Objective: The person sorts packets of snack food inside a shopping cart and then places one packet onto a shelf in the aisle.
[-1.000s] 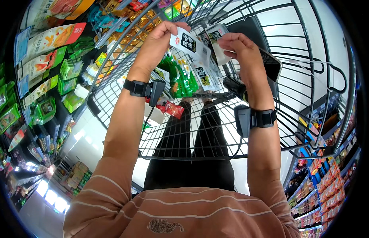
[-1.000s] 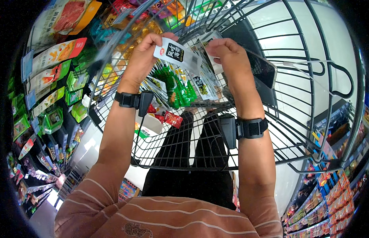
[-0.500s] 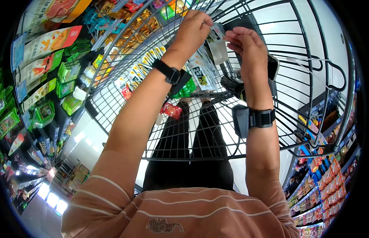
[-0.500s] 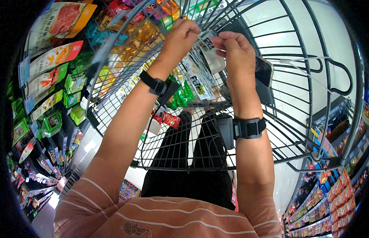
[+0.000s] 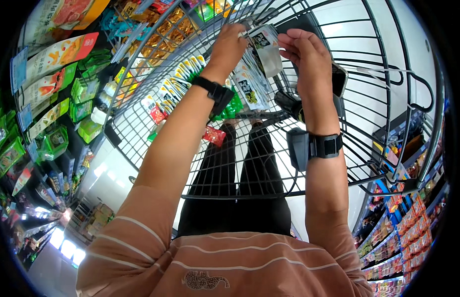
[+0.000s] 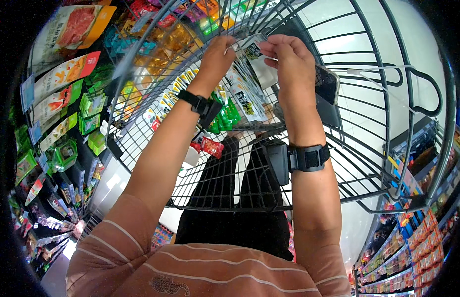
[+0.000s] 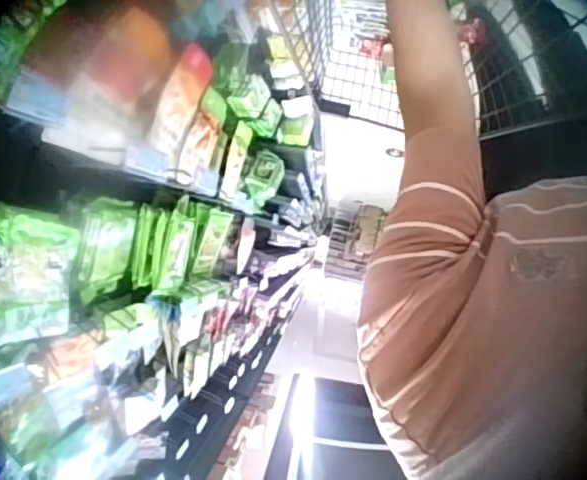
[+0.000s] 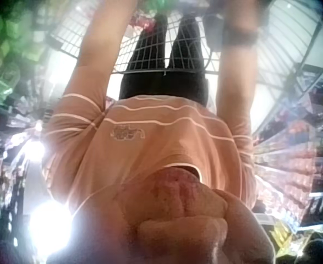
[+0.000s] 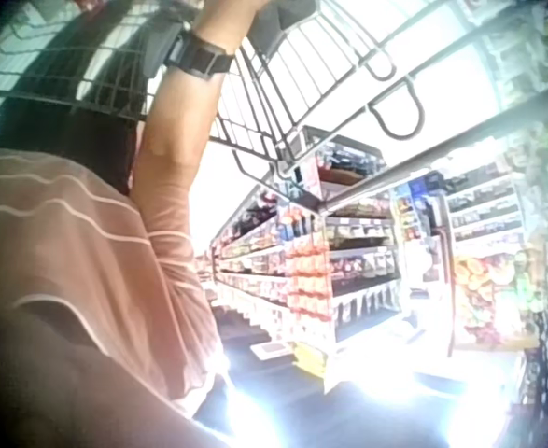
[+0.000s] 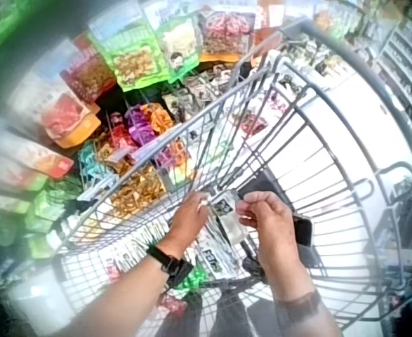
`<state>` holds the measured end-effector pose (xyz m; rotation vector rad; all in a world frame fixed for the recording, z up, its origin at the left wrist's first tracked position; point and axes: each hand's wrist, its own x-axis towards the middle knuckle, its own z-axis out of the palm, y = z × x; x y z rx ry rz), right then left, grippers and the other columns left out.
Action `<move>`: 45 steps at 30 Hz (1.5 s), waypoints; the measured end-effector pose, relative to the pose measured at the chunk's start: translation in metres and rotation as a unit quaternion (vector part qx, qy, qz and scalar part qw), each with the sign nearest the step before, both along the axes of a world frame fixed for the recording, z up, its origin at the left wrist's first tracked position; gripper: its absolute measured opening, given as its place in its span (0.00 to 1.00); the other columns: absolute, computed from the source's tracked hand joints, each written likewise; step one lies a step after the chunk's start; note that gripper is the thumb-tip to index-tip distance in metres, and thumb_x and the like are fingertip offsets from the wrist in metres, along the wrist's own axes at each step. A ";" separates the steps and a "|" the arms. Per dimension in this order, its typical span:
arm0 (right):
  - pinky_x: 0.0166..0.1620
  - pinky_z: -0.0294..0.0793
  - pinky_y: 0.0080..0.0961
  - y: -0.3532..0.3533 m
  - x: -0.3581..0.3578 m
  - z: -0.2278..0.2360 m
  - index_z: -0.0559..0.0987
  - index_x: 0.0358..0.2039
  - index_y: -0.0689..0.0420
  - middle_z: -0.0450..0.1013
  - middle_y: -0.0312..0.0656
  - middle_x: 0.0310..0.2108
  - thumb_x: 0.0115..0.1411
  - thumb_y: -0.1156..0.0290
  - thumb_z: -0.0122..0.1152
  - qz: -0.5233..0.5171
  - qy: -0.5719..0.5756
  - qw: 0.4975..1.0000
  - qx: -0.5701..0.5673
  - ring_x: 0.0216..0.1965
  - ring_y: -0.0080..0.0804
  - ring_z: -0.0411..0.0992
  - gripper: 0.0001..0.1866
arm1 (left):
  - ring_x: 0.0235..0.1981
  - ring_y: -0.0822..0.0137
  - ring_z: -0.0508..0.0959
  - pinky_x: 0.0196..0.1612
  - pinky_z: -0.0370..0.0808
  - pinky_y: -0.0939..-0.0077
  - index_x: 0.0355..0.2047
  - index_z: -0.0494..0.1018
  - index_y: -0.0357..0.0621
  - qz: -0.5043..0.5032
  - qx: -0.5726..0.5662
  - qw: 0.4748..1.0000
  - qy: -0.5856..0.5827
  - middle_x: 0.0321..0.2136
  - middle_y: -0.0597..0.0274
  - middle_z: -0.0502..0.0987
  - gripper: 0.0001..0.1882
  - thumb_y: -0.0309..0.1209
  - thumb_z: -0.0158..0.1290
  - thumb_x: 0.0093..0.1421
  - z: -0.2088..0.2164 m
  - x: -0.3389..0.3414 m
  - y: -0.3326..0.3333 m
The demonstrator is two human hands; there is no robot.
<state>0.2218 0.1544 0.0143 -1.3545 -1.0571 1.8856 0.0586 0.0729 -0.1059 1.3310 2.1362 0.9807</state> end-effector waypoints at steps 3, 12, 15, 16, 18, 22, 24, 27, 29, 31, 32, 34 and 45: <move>0.43 0.72 0.25 -0.001 -0.002 -0.001 0.76 0.40 0.62 0.78 0.45 0.37 0.60 0.73 0.45 0.004 0.002 1.000 -0.001 0.39 0.29 0.75 0.12 | 0.48 0.47 0.73 0.51 0.71 0.63 0.43 0.73 0.38 -0.032 -0.215 0.972 -0.089 0.44 0.46 0.74 0.13 0.29 0.54 0.58 -0.013 -0.006 -0.036; 0.43 0.72 0.24 -0.003 -0.005 -0.003 0.76 0.39 0.62 0.78 0.45 0.37 0.61 0.73 0.46 0.016 0.001 1.000 -0.011 0.39 0.30 0.76 0.12 | 0.51 0.49 0.72 0.54 0.69 0.59 0.48 0.73 0.41 -0.105 -0.271 0.957 -0.003 0.46 0.47 0.74 0.27 0.43 0.62 0.52 -0.062 0.026 -0.081; 0.43 0.72 0.24 -0.005 -0.007 -0.003 0.76 0.39 0.62 0.78 0.46 0.37 0.60 0.74 0.46 0.015 -0.005 1.000 -0.017 0.39 0.30 0.76 0.11 | 0.52 0.49 0.70 0.55 0.67 0.59 0.48 0.74 0.41 -0.107 -0.306 0.946 0.011 0.46 0.50 0.73 0.29 0.47 0.61 0.51 -0.058 0.027 -0.074; 0.42 0.73 0.24 -0.005 -0.007 -0.002 0.76 0.39 0.63 0.78 0.46 0.37 0.60 0.74 0.46 0.016 -0.007 1.000 -0.019 0.39 0.30 0.76 0.11 | 0.50 0.50 0.70 0.54 0.67 0.59 0.47 0.75 0.43 -0.111 -0.323 0.939 0.040 0.45 0.50 0.73 0.27 0.47 0.61 0.51 -0.060 0.026 -0.071; 0.42 0.73 0.24 -0.005 -0.007 -0.003 0.76 0.39 0.63 0.78 0.46 0.36 0.60 0.74 0.47 0.016 -0.011 1.000 -0.020 0.39 0.30 0.76 0.11 | 0.48 0.51 0.71 0.52 0.68 0.59 0.45 0.76 0.46 -0.116 -0.339 0.931 0.067 0.45 0.51 0.73 0.26 0.47 0.61 0.50 -0.064 0.025 -0.070; 0.42 0.74 0.24 -0.005 -0.008 -0.003 0.76 0.39 0.63 0.78 0.46 0.36 0.60 0.75 0.47 0.023 0.002 1.000 -0.016 0.38 0.30 0.76 0.11 | 0.44 0.54 0.72 0.48 0.69 0.59 0.40 0.76 0.49 -0.136 -0.262 0.954 0.060 0.38 0.56 0.75 0.18 0.45 0.59 0.53 -0.074 0.016 -0.079; 0.42 0.74 0.24 -0.004 -0.008 -0.004 0.77 0.39 0.63 0.78 0.46 0.36 0.60 0.75 0.47 0.026 0.005 1.000 -0.013 0.38 0.30 0.76 0.11 | 0.42 0.54 0.73 0.47 0.69 0.59 0.39 0.76 0.49 -0.157 -0.204 0.965 0.046 0.35 0.58 0.76 0.15 0.43 0.58 0.55 -0.074 0.014 -0.080; 0.42 0.74 0.24 -0.003 -0.004 -0.007 0.77 0.39 0.63 0.78 0.46 0.36 0.60 0.75 0.47 0.014 0.001 1.000 -0.024 0.38 0.29 0.76 0.11 | 0.45 0.54 0.74 0.49 0.69 0.60 0.41 0.77 0.52 -0.178 -0.275 0.945 -0.016 0.37 0.58 0.78 0.12 0.40 0.54 0.59 -0.066 0.013 -0.074; 0.41 0.74 0.24 -0.003 -0.007 -0.005 0.77 0.38 0.63 0.78 0.45 0.36 0.60 0.75 0.47 0.015 0.005 1.000 -0.026 0.38 0.29 0.76 0.11 | 0.41 0.50 0.74 0.46 0.71 0.59 0.38 0.75 0.47 -0.197 -0.223 0.955 0.011 0.34 0.54 0.78 0.08 0.34 0.52 0.60 -0.065 0.005 -0.075; 0.42 0.74 0.24 -0.004 -0.009 -0.002 0.77 0.38 0.63 0.78 0.45 0.36 0.60 0.75 0.47 0.018 0.007 0.999 -0.025 0.38 0.29 0.76 0.11 | 0.42 0.49 0.74 0.46 0.71 0.59 0.39 0.76 0.47 -0.194 -0.207 0.959 0.010 0.35 0.53 0.78 0.08 0.32 0.51 0.61 -0.062 -0.003 -0.074; 0.42 0.74 0.24 -0.005 -0.010 -0.001 0.77 0.38 0.62 0.78 0.45 0.36 0.60 0.74 0.47 0.021 0.007 0.999 -0.024 0.38 0.29 0.76 0.11 | 0.42 0.48 0.75 0.45 0.72 0.59 0.40 0.76 0.47 -0.191 -0.191 0.963 0.007 0.36 0.52 0.78 0.08 0.30 0.50 0.61 -0.060 -0.006 -0.074; 0.42 0.73 0.24 -0.004 -0.008 -0.003 0.77 0.38 0.62 0.78 0.45 0.36 0.61 0.74 0.47 0.020 0.001 1.000 -0.022 0.38 0.29 0.76 0.11 | 0.42 0.49 0.76 0.45 0.73 0.60 0.41 0.76 0.47 -0.185 -0.179 0.966 0.004 0.38 0.52 0.79 0.09 0.29 0.50 0.61 -0.049 -0.006 -0.069; 0.47 0.69 0.25 -0.007 -0.006 -0.009 0.78 0.39 0.59 0.78 0.40 0.38 0.60 0.70 0.49 0.092 -0.027 0.995 -0.011 0.42 0.27 0.74 0.12 | 0.28 0.80 0.71 0.33 0.71 0.83 0.43 0.74 0.43 0.045 -0.105 0.955 -0.273 0.27 0.72 0.73 0.12 0.37 0.48 0.67 0.046 -0.037 -0.047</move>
